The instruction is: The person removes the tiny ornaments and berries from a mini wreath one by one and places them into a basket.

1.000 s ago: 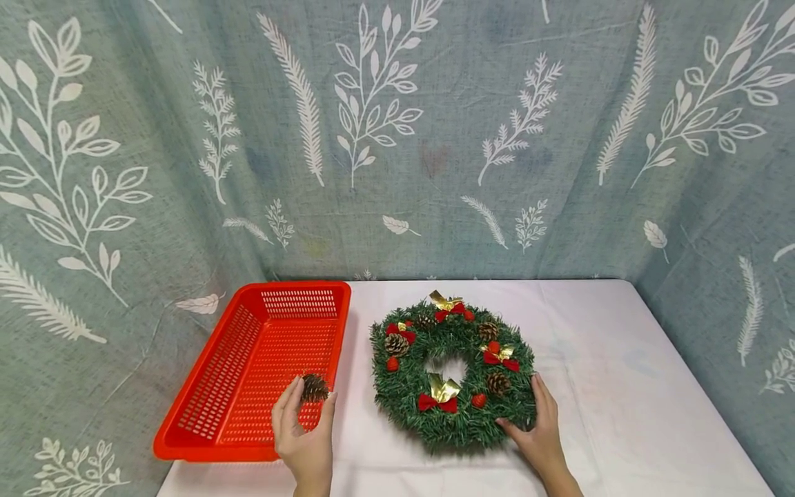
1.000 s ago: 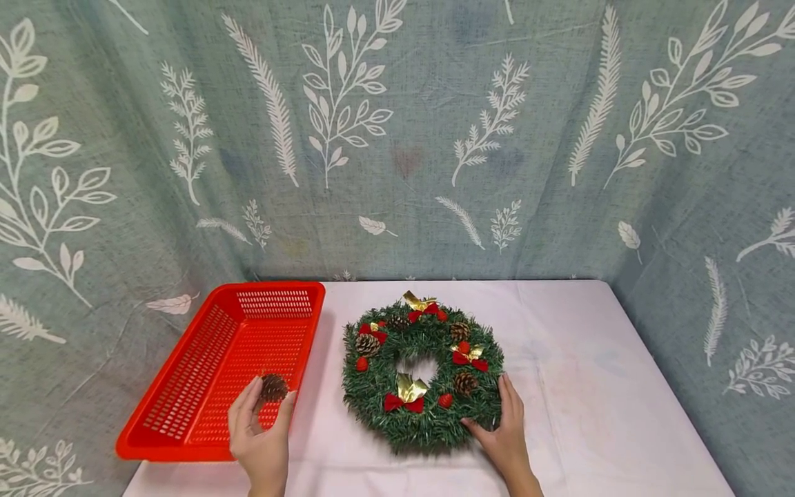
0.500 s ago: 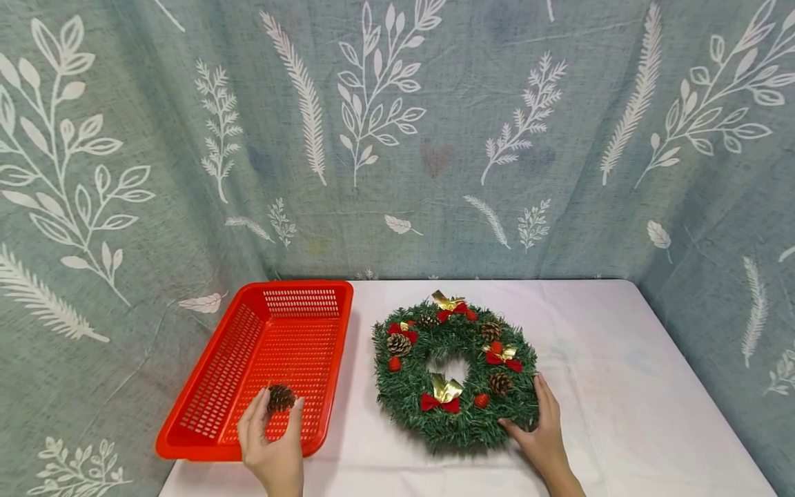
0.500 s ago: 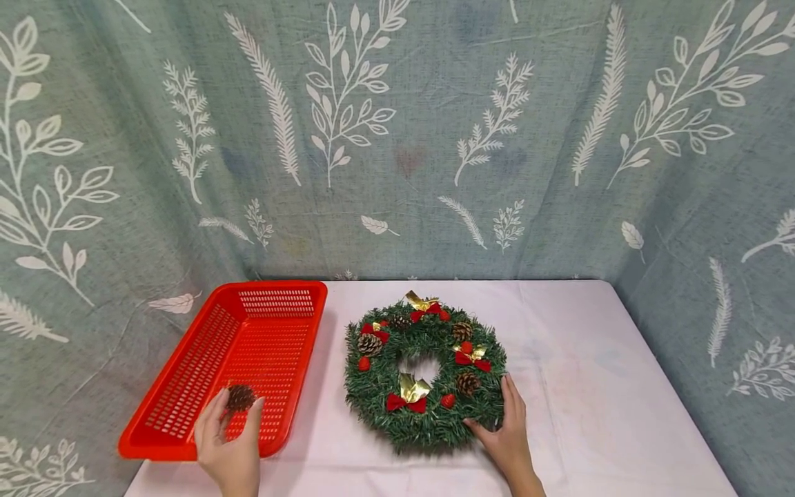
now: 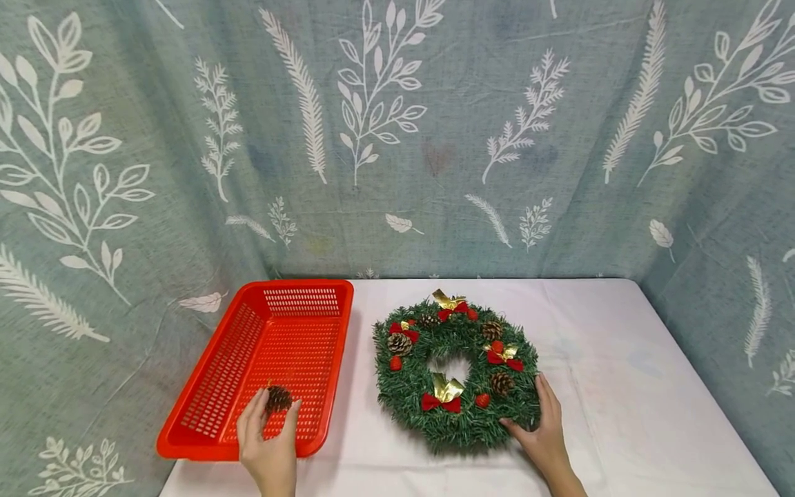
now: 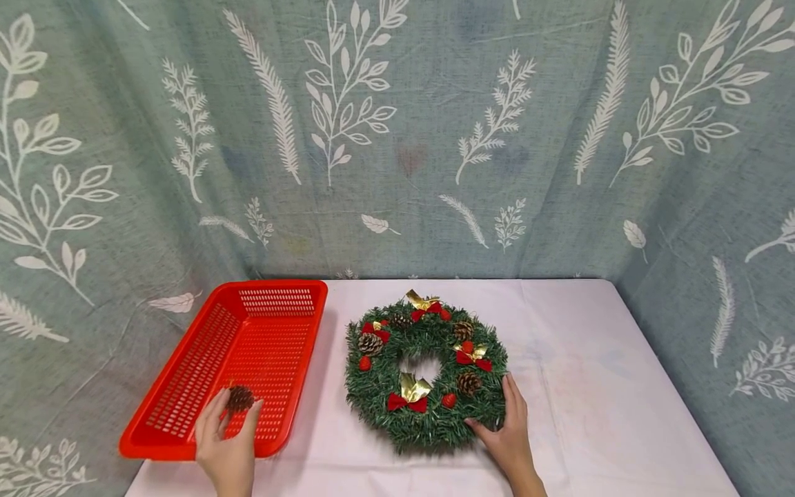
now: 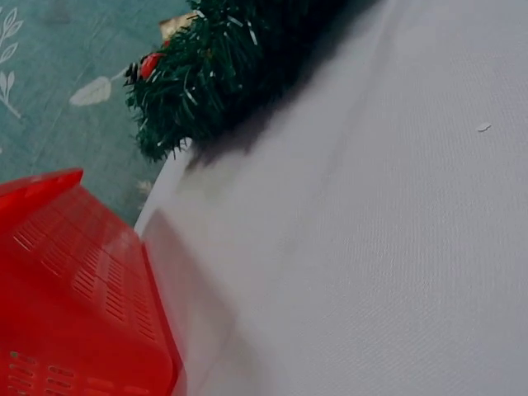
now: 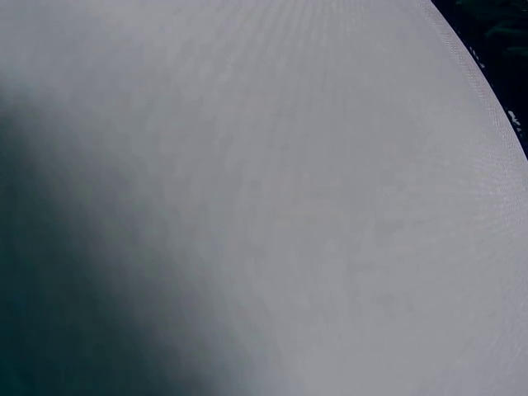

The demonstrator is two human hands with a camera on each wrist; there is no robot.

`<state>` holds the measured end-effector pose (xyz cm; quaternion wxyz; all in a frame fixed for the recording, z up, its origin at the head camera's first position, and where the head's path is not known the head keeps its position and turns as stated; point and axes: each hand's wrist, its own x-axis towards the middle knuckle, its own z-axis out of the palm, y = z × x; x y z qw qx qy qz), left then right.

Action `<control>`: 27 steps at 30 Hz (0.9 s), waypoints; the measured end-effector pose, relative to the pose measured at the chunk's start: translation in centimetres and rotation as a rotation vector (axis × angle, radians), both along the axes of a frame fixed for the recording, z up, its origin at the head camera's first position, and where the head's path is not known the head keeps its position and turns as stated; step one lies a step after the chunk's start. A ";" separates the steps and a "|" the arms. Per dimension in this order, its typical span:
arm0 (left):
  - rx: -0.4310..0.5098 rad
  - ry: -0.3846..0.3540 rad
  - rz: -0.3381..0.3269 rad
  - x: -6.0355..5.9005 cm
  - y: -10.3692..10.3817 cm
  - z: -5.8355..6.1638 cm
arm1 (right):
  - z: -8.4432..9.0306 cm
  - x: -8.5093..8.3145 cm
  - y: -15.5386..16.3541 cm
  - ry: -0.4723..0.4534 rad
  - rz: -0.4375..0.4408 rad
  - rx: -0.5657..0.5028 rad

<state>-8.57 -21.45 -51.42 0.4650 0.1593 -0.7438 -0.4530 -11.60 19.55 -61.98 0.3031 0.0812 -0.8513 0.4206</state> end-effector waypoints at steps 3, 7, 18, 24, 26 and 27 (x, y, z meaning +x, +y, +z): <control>-0.009 0.001 0.001 0.0 -0.1 -0.2 | 0.0 -0.1 0.0 -0.003 0.004 -0.006; -0.041 -0.022 0.005 0.0 -0.2 -0.3 | 0.1 -0.1 0.0 -0.012 0.008 -0.020; -0.143 -0.397 -0.097 -0.1 -0.5 0.8 | 0.3 -0.1 0.1 -0.061 0.009 -0.054; -0.246 -0.445 -0.184 -0.6 -1.5 1.4 | 0.4 0.0 0.0 -0.095 0.011 -0.072; -0.232 -0.483 -0.229 -0.8 -1.9 1.6 | 0.3 0.1 -0.1 -0.094 0.007 -0.069; -0.224 -0.504 -0.249 -0.9 -2.1 1.8 | 0.3 0.1 -0.1 -0.091 0.008 -0.067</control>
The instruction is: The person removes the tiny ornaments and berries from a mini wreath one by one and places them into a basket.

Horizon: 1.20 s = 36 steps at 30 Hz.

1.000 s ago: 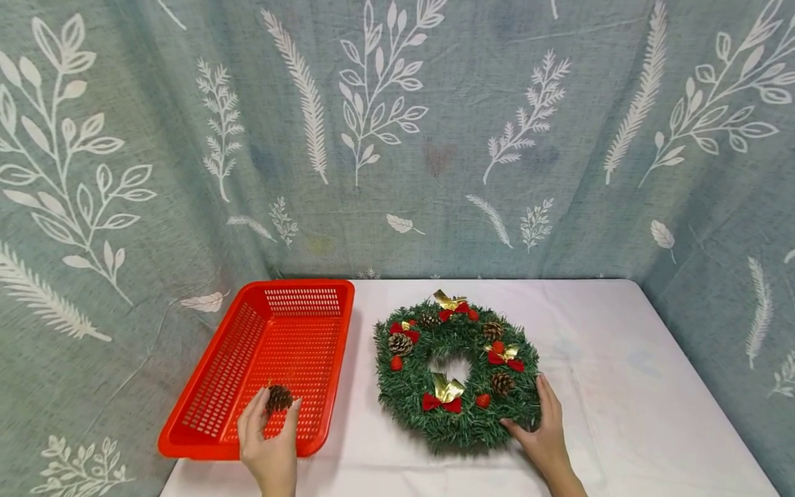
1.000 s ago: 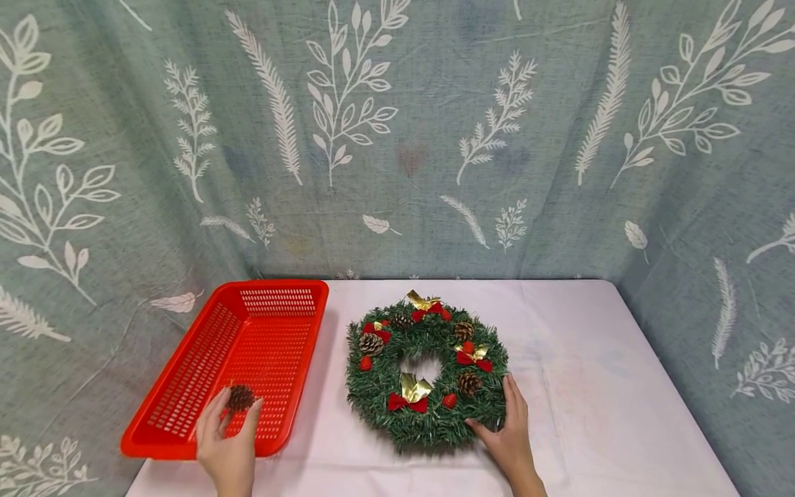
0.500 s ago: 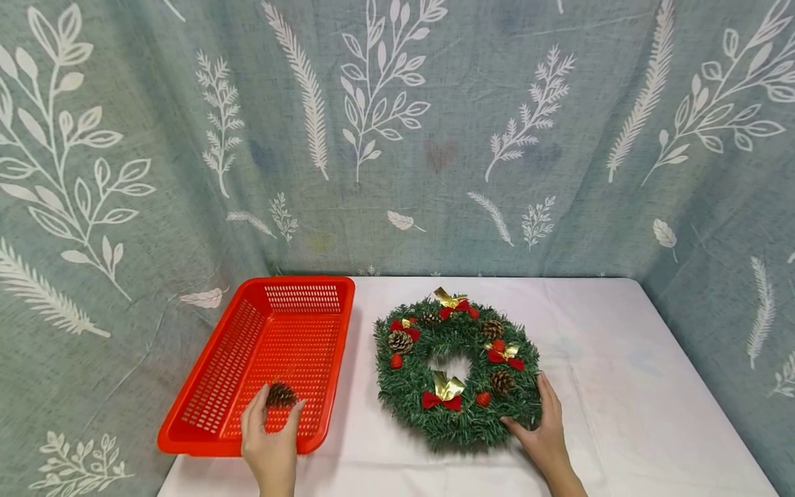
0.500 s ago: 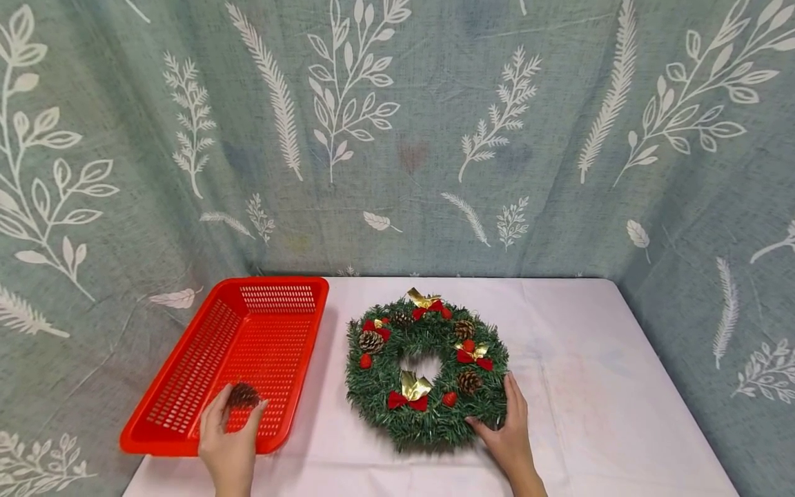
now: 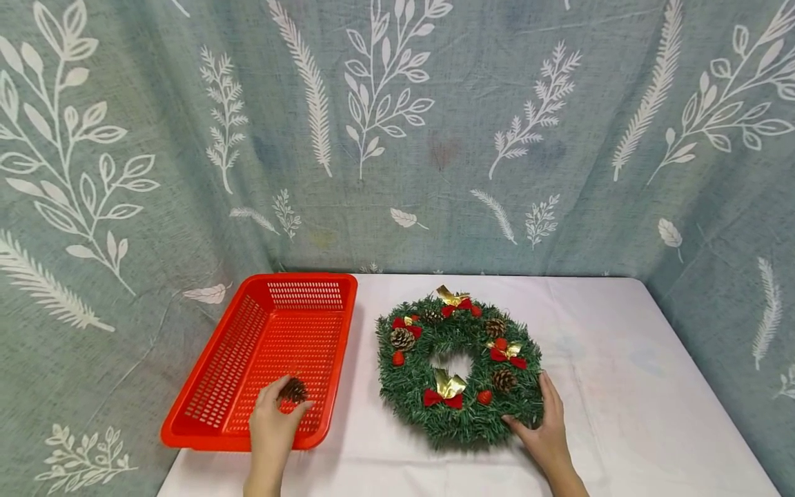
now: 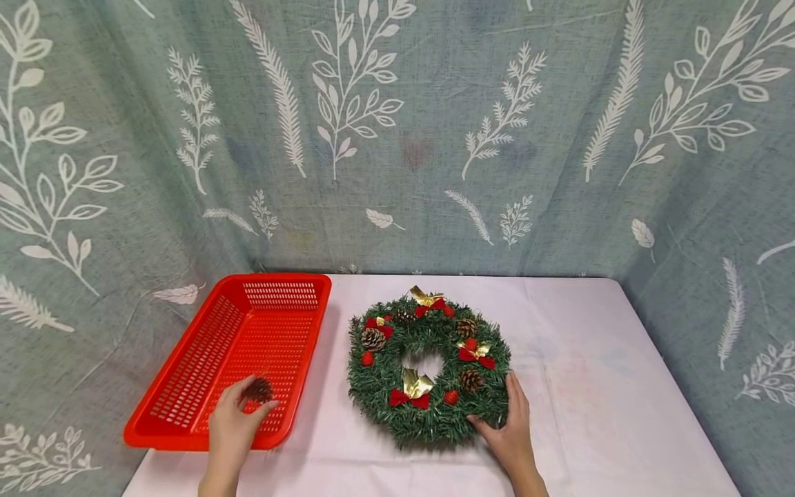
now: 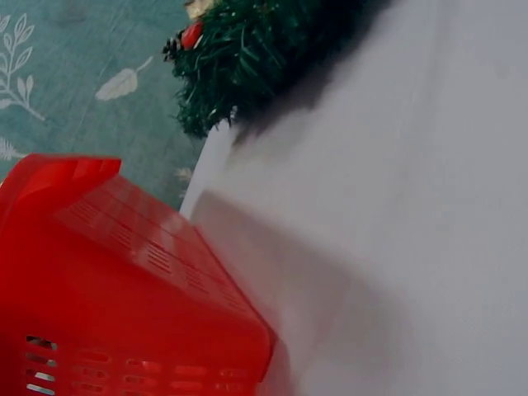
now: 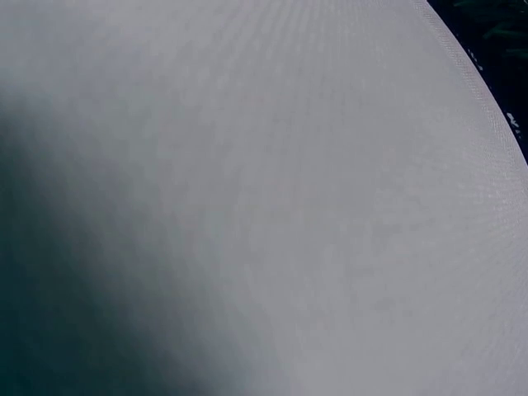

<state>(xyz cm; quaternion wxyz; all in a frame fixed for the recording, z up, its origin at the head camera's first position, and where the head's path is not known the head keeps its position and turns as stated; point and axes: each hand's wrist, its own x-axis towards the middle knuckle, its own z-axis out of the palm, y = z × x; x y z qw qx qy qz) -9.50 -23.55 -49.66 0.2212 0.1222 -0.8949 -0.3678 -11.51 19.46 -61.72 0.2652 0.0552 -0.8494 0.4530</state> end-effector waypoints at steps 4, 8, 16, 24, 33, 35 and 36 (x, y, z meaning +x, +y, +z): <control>0.049 -0.137 -0.060 -0.7 -1.0 0.4 | -0.1 -0.1 0.0 0.032 0.002 0.020; 0.057 -0.256 -0.138 -1.3 -1.9 0.7 | -0.1 -0.3 0.1 0.077 0.011 0.033; 0.028 -0.338 -0.230 -2.6 -3.1 0.5 | 0.1 -0.3 0.1 0.096 0.014 0.045; 0.031 -0.418 -0.318 -4.1 -3.6 -0.5 | 0.0 0.2 0.1 0.008 -0.020 0.036; -0.118 -0.445 -0.367 -5.0 -3.7 -1.6 | 0.0 0.1 0.1 0.032 -0.001 0.042; -0.132 -0.450 -0.376 -5.1 -3.6 -1.7 | 0.1 0.0 0.1 0.050 -0.001 0.049; -0.132 -0.455 -0.378 -5.1 -3.6 -1.7 | 0.1 -0.1 0.1 0.056 -0.001 0.051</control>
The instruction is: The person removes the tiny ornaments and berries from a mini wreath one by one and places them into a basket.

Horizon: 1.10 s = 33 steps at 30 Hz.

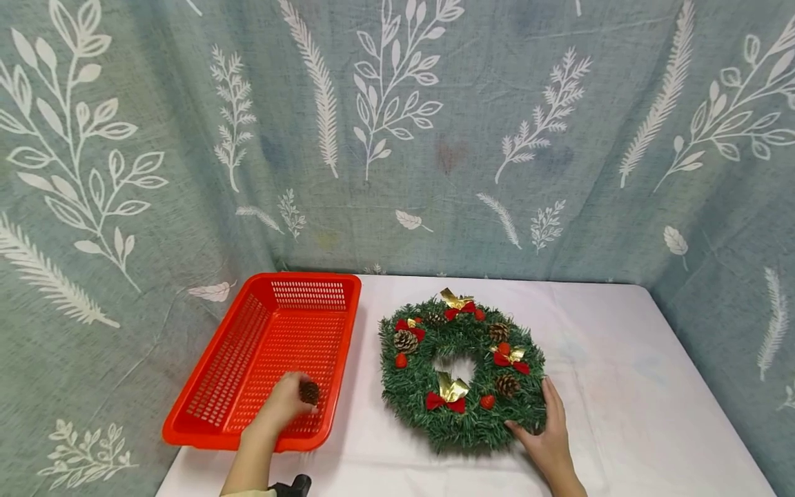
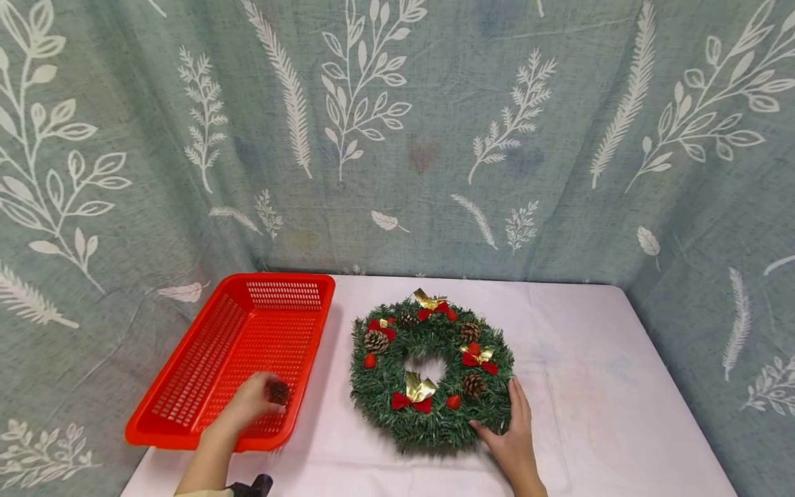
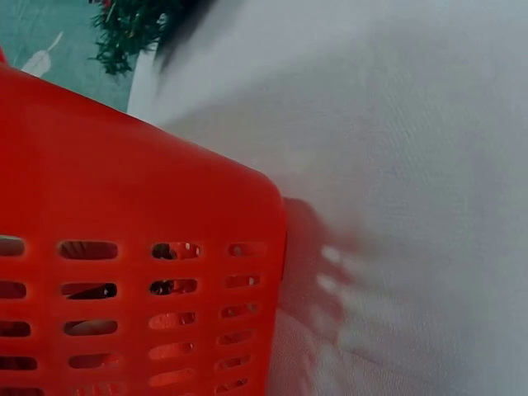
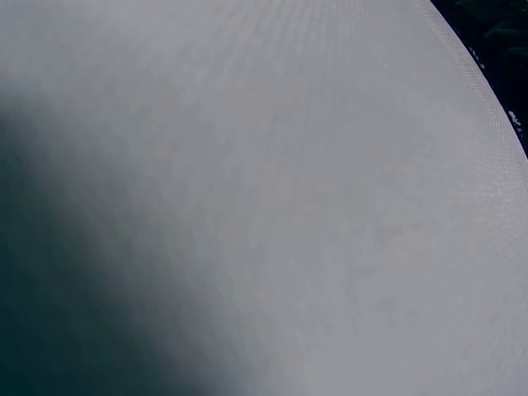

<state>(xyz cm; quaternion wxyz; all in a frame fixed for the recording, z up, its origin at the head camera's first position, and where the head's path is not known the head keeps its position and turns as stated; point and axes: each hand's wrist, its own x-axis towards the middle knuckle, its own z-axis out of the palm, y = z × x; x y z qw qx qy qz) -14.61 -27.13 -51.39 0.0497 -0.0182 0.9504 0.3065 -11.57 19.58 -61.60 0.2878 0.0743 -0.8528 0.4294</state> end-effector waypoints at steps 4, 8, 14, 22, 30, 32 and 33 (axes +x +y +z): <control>-0.010 -0.008 -0.020 -0.2 0.2 0.0 | 0.0 -0.1 0.2 0.021 0.004 0.003; -0.014 -0.027 -0.034 -0.4 0.6 0.0 | 0.0 -0.3 0.5 0.047 0.016 0.001; -0.011 -0.041 -0.034 -0.3 0.6 0.0 | 0.1 -0.3 0.4 0.024 0.020 -0.017; 0.024 -0.010 0.016 0.0 0.6 0.3 | 0.1 -0.1 0.2 -0.009 0.005 -0.022; 0.186 0.106 0.083 0.4 0.8 1.1 | 0.3 0.1 0.0 -0.041 0.004 -0.030; 0.233 0.118 0.094 0.5 0.8 1.2 | 0.3 0.1 0.0 -0.044 0.005 -0.034; 0.259 0.124 0.098 0.5 0.9 1.3 | 0.3 0.1 0.0 -0.042 0.005 -0.034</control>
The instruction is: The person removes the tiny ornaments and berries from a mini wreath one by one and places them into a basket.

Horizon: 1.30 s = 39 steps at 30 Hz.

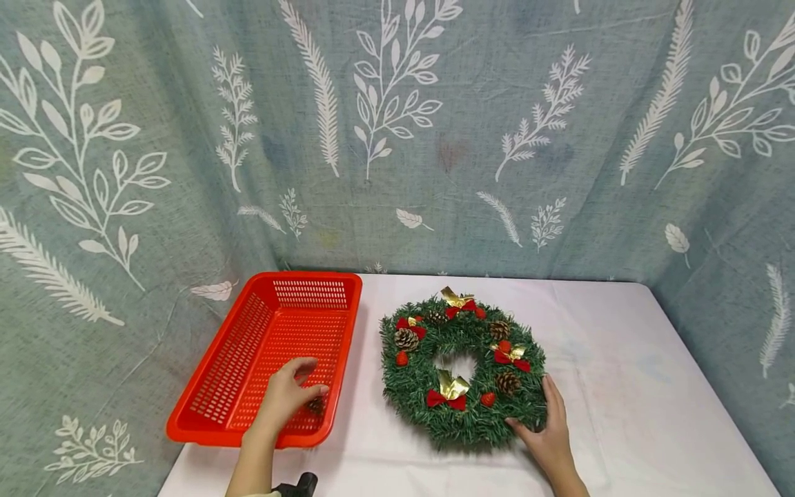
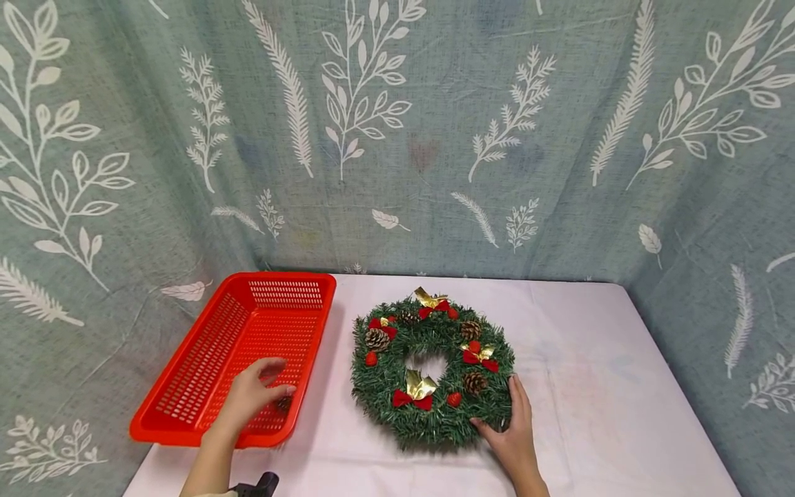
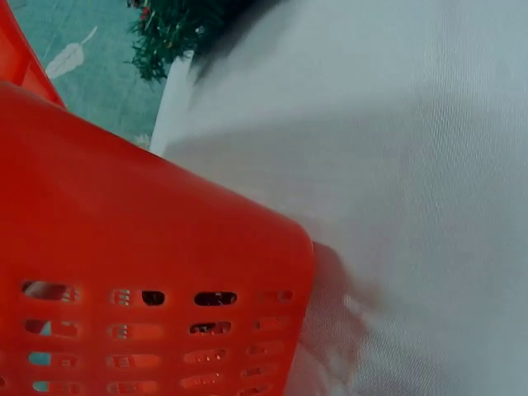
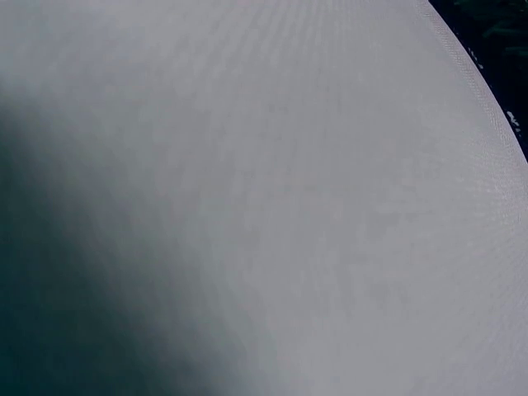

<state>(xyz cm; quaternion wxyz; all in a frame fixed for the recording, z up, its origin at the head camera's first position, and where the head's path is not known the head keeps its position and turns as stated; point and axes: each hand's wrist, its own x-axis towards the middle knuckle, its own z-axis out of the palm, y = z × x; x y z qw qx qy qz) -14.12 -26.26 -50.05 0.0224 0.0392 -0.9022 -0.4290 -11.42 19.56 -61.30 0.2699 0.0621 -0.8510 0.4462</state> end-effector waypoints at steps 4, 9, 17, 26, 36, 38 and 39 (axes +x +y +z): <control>0.081 0.020 0.025 0.0 0.3 0.4 | -0.1 -0.1 -0.1 0.019 0.010 -0.002; 0.134 0.046 0.060 0.3 1.1 1.2 | -0.2 -0.3 -0.1 0.050 0.023 0.008; 0.230 0.189 0.082 0.6 3.0 2.3 | -0.2 -0.3 0.1 0.062 0.019 0.014; 0.364 0.377 0.134 0.7 5.1 2.5 | -0.1 -0.3 0.2 0.059 0.028 0.009; 0.417 0.550 0.114 2.6 8.1 5.2 | -0.2 -0.2 0.0 0.045 0.025 0.008; 0.408 0.584 0.093 2.7 8.7 5.5 | -0.2 -0.2 0.0 0.049 0.024 0.011; 0.410 0.597 0.084 2.7 8.9 5.5 | -0.2 -0.2 0.1 0.055 0.024 0.013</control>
